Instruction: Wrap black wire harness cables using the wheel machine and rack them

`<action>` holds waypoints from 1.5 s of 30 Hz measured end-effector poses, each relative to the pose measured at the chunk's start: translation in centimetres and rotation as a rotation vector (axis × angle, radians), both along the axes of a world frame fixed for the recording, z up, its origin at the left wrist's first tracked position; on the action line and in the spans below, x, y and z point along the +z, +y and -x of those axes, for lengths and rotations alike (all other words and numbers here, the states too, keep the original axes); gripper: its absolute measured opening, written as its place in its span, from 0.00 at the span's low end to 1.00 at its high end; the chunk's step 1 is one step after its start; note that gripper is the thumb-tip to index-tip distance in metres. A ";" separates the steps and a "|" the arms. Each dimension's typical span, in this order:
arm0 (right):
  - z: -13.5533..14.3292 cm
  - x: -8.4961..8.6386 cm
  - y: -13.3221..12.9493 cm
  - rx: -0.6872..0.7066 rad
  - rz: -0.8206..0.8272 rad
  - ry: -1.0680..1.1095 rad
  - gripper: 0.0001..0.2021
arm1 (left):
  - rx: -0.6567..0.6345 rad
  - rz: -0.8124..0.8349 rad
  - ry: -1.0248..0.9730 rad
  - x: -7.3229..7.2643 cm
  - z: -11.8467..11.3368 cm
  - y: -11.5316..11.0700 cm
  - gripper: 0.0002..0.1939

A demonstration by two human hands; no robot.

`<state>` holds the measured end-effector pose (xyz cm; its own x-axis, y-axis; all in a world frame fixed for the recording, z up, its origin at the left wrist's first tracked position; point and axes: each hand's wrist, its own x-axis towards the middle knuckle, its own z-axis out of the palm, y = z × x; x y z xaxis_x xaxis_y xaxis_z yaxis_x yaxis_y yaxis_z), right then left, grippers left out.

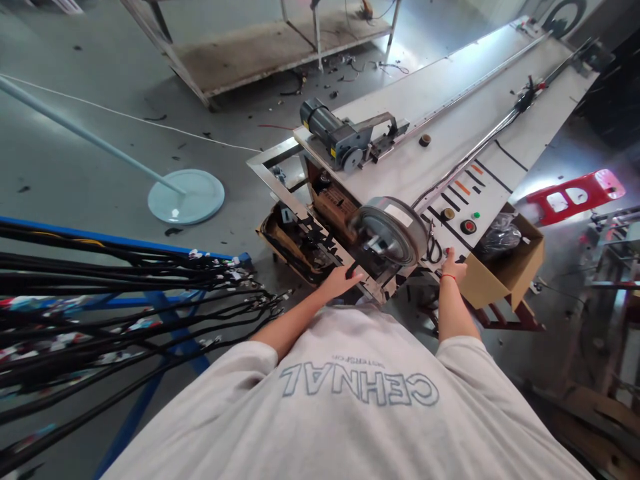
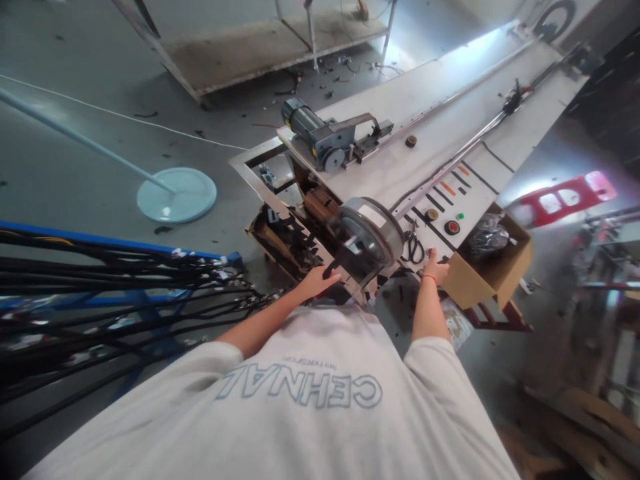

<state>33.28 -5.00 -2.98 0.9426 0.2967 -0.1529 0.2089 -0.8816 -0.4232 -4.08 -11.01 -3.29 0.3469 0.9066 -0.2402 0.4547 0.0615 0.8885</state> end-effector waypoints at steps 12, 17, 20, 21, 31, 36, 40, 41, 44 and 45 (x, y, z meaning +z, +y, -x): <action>0.3 0.3 -0.1 -0.013 -0.032 0.014 0.34 | 0.017 -0.061 -0.005 1.3 2.9 -2.2 0.21; 0.2 0.2 -0.2 -0.010 -0.024 0.005 0.35 | 0.037 -0.055 -0.031 2.0 0.6 -0.5 0.20; 0.2 0.2 -0.2 -0.007 -0.027 0.008 0.36 | 0.045 -0.079 -0.074 2.1 -0.4 0.3 0.21; 0.2 0.2 -0.2 -0.004 -0.028 0.011 0.36 | 0.048 -0.078 -0.086 2.1 -0.8 0.6 0.21; 0.0 -0.1 -0.1 -0.007 0.001 0.012 0.35 | -0.043 0.046 -0.221 0.5 0.7 0.3 0.26; 0.4 0.4 0.0 -0.022 0.006 0.005 0.34 | -0.038 0.040 -0.255 0.2 1.8 -0.6 0.28; 0.5 0.5 0.1 -0.020 0.008 0.006 0.34 | -0.023 0.049 -0.302 1.3 1.6 -0.4 0.29; 0.4 0.5 0.1 -0.017 0.010 0.000 0.34 | -0.014 0.068 -0.312 1.6 1.5 -0.4 0.29; 0.3 0.3 0.1 -0.015 0.014 -0.008 0.34 | 0.038 0.221 -0.396 2.1 0.9 -0.7 0.31; 0.3 0.2 0.1 -0.016 0.013 -0.005 0.34 | 0.057 0.288 -0.440 2.0 0.8 -0.9 0.32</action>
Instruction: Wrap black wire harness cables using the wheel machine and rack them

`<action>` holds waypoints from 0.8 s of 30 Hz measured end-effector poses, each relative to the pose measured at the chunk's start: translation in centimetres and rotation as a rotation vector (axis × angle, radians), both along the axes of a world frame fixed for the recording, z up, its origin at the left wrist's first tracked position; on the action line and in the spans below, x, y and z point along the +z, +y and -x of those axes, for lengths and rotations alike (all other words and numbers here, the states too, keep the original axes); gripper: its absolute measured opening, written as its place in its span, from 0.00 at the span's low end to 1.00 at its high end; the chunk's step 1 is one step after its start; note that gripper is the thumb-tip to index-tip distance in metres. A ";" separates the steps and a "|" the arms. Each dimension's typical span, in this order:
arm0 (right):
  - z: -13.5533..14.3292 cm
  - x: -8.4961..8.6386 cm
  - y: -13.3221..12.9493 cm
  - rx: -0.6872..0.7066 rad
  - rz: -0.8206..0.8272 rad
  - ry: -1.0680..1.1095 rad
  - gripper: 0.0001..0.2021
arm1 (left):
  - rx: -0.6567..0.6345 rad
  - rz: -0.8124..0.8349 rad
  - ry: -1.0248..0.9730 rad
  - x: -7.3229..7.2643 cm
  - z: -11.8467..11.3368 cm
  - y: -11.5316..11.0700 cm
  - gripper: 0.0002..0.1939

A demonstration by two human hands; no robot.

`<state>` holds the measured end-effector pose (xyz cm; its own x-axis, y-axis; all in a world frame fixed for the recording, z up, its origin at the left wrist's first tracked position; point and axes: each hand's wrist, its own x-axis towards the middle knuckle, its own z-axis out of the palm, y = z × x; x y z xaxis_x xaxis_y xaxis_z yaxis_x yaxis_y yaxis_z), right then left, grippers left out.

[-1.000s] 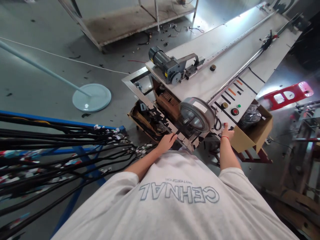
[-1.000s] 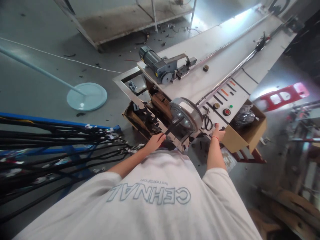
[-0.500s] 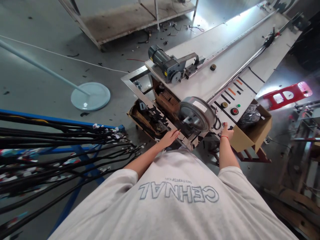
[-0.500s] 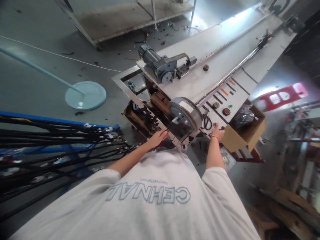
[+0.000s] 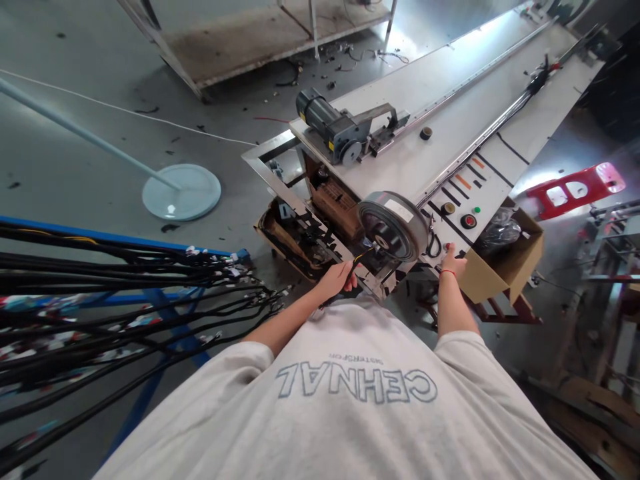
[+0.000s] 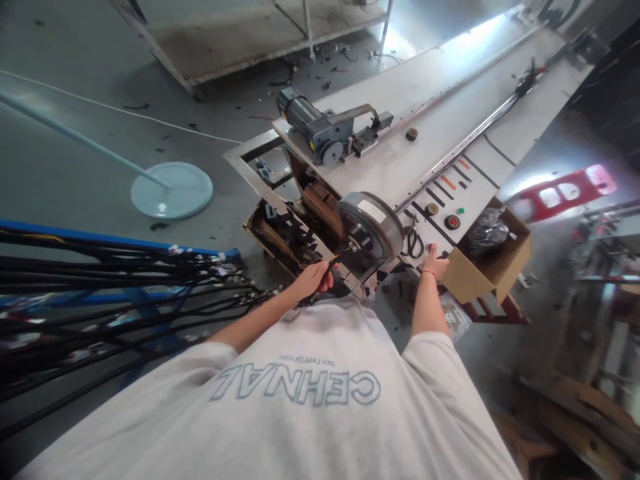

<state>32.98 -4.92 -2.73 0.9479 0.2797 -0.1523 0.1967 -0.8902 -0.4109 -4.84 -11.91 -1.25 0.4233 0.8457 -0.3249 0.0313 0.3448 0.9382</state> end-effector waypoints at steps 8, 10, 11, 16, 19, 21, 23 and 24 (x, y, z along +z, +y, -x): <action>0.2 0.2 -0.1 -0.010 -0.020 -0.002 0.34 | -0.133 0.322 -0.216 -0.7 0.9 -0.3 0.28; 0.3 0.2 -0.1 -0.007 -0.021 -0.002 0.34 | -0.101 0.301 -0.185 -0.4 1.1 -0.3 0.27; 0.3 0.2 -0.1 -0.005 -0.021 -0.002 0.34 | -0.073 0.281 -0.168 -0.2 1.0 -0.4 0.27; 0.2 0.0 0.0 -0.012 -0.027 -0.016 0.33 | 0.042 0.199 -0.089 0.7 0.4 -1.2 0.28; 0.2 0.0 -0.1 -0.005 -0.046 -0.015 0.32 | 0.029 0.280 -0.143 0.3 0.4 -1.4 0.29; 0.3 0.1 -0.1 -0.002 -0.054 -0.012 0.32 | -0.007 0.345 -0.190 0.0 0.7 -1.3 0.29; 0.4 0.3 -0.1 -0.009 -0.050 -0.010 0.32 | -0.025 0.353 -0.192 -0.2 1.1 -1.0 0.29; 0.4 0.3 0.0 -0.014 -0.045 -0.010 0.32 | -0.023 0.333 -0.176 -0.2 1.2 -0.8 0.29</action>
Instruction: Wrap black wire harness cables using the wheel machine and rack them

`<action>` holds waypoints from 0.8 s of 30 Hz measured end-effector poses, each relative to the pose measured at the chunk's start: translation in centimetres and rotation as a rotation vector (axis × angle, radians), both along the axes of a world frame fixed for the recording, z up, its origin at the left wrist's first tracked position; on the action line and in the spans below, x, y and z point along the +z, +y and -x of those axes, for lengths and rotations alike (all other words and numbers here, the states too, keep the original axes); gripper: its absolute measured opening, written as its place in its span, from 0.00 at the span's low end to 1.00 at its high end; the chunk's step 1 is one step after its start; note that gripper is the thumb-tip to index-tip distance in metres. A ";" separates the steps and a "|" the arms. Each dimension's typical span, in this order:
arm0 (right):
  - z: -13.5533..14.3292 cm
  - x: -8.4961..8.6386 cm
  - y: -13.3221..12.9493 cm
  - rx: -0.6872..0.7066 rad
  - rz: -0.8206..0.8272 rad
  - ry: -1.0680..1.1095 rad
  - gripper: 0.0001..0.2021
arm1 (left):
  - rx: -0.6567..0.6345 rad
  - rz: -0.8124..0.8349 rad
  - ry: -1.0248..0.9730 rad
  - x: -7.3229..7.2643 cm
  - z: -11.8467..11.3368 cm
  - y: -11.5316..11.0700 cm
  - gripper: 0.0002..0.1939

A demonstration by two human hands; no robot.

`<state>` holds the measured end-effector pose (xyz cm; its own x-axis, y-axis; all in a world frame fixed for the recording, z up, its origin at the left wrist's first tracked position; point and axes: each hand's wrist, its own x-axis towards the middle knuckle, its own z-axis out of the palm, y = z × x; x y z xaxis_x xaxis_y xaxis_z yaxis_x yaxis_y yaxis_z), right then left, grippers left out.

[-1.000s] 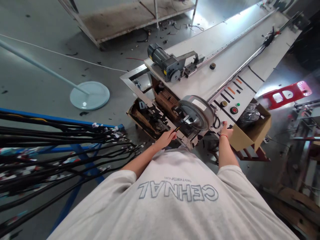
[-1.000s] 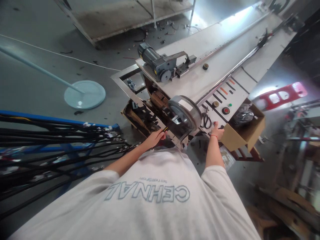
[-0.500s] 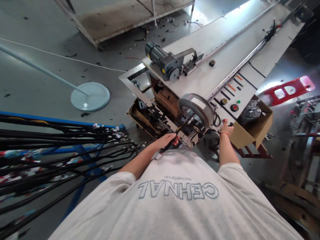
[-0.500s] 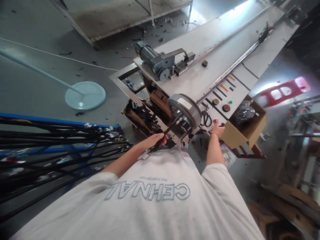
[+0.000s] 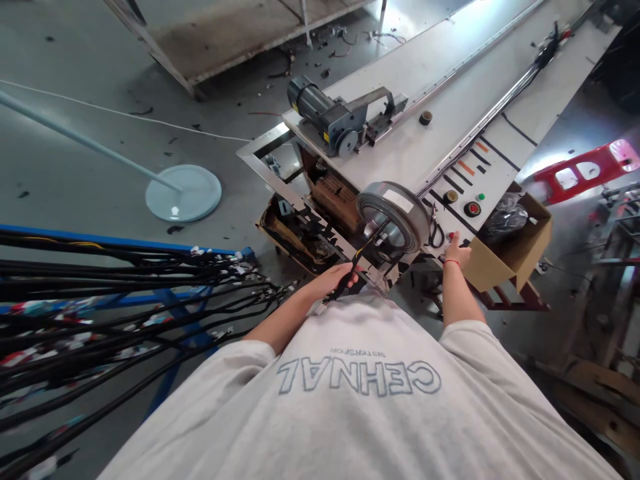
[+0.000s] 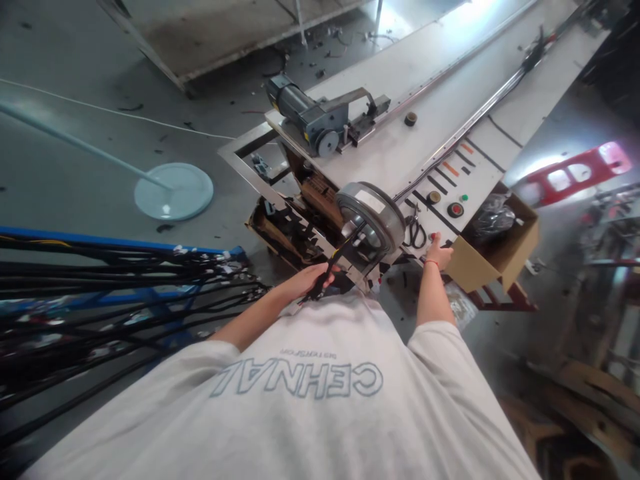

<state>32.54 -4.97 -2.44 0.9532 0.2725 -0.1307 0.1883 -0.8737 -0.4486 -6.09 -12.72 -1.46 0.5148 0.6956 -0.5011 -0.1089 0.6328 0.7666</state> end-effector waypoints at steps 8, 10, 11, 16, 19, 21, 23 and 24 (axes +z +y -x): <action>0.1 0.1 -0.1 0.018 -0.006 0.002 0.31 | 0.051 -0.264 0.184 1.4 -0.2 -0.5 0.31; 0.1 0.1 -0.1 0.012 -0.013 0.001 0.30 | 0.083 -0.300 0.214 1.4 -0.7 -0.3 0.30; 0.1 0.2 -0.1 0.011 -0.015 0.001 0.30 | 0.090 -0.317 0.224 1.4 -0.9 0.0 0.30; 0.2 0.4 -0.2 0.030 0.036 -0.010 0.30 | 0.070 -0.351 0.266 1.6 -3.1 1.9 0.26; 0.3 0.6 -0.2 0.047 0.049 -0.008 0.29 | 0.082 -0.327 0.270 1.8 -4.3 3.0 0.25; 0.4 0.7 -0.2 0.046 0.038 0.000 0.29 | 0.089 -0.298 0.254 1.8 -4.8 3.7 0.25; 0.5 0.8 -0.2 0.039 0.029 0.010 0.29 | 0.102 -0.267 0.240 1.7 -5.2 4.3 0.25; 0.5 0.8 -0.2 0.036 0.026 0.013 0.29 | 0.102 -0.254 0.229 1.6 -5.4 4.5 0.26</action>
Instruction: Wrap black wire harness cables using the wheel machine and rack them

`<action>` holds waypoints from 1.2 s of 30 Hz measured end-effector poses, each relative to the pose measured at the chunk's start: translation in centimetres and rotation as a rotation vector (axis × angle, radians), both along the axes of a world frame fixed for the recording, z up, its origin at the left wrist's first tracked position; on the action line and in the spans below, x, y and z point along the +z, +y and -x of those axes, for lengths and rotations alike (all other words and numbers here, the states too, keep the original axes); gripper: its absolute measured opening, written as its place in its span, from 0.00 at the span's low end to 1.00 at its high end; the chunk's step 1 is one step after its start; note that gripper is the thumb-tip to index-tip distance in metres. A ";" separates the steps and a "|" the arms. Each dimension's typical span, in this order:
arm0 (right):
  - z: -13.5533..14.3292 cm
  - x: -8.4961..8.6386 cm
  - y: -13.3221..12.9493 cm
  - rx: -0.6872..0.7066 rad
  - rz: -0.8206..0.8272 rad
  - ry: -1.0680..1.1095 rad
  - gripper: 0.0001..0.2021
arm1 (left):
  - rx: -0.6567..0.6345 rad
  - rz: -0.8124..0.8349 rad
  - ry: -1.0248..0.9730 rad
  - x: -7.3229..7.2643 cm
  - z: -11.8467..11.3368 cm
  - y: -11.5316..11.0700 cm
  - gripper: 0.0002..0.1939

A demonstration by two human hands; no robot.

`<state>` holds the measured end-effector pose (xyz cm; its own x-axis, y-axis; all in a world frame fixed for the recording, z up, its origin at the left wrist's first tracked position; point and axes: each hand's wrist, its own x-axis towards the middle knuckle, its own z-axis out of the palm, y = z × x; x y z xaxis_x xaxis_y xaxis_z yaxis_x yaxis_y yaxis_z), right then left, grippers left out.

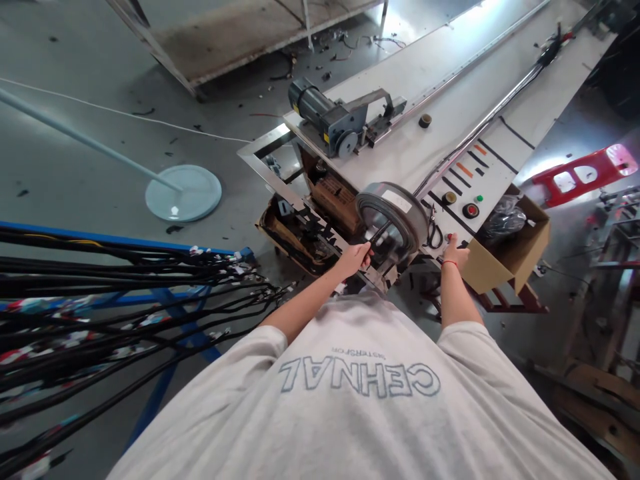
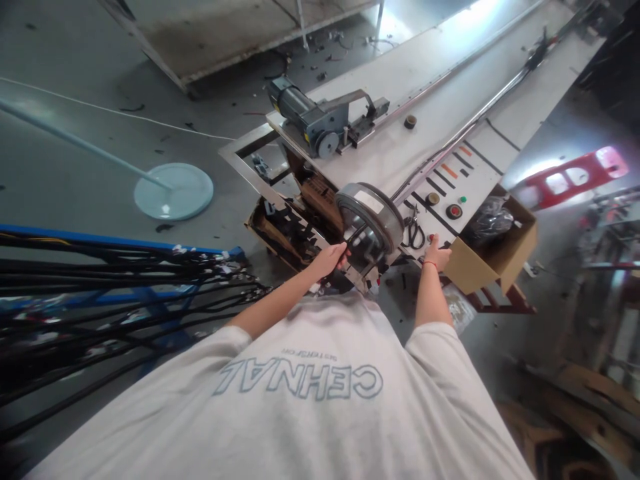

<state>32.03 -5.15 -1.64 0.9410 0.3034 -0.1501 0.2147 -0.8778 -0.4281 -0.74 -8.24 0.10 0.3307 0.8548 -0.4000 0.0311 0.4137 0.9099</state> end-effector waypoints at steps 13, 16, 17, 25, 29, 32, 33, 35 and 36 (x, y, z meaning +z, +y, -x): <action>-0.2 -0.3 0.1 0.021 0.027 -0.025 0.31 | -0.164 -0.108 0.108 -1.9 4.1 -4.0 0.24; -0.2 -0.3 0.0 0.009 0.007 -0.043 0.30 | -0.158 -0.153 0.138 -0.7 4.7 -5.4 0.23; -0.2 -0.3 0.0 0.009 0.007 -0.043 0.30 | -0.150 -0.154 0.140 -0.4 4.6 -5.6 0.23; -0.2 -0.2 0.0 0.045 0.004 -0.004 0.30 | -0.074 -0.166 0.197 -0.2 2.3 -3.0 0.23; -0.4 -0.4 0.0 0.020 -0.004 0.029 0.31 | -0.054 -0.082 0.124 0.2 1.5 -1.3 0.23; -0.6 0.1 0.1 0.038 -0.036 0.062 0.32 | -0.043 0.084 -0.016 0.3 1.0 -0.5 0.24; -0.7 0.4 0.3 0.059 -0.047 0.034 0.31 | -0.052 0.161 -0.071 0.3 0.9 -0.4 0.25; -0.4 1.7 1.2 0.139 -0.090 -0.076 0.30 | -0.063 0.361 -0.184 0.4 0.8 0.0 0.25; -0.1 2.6 2.0 0.207 -0.138 -0.127 0.29 | -0.063 0.477 -0.248 0.4 0.7 0.2 0.24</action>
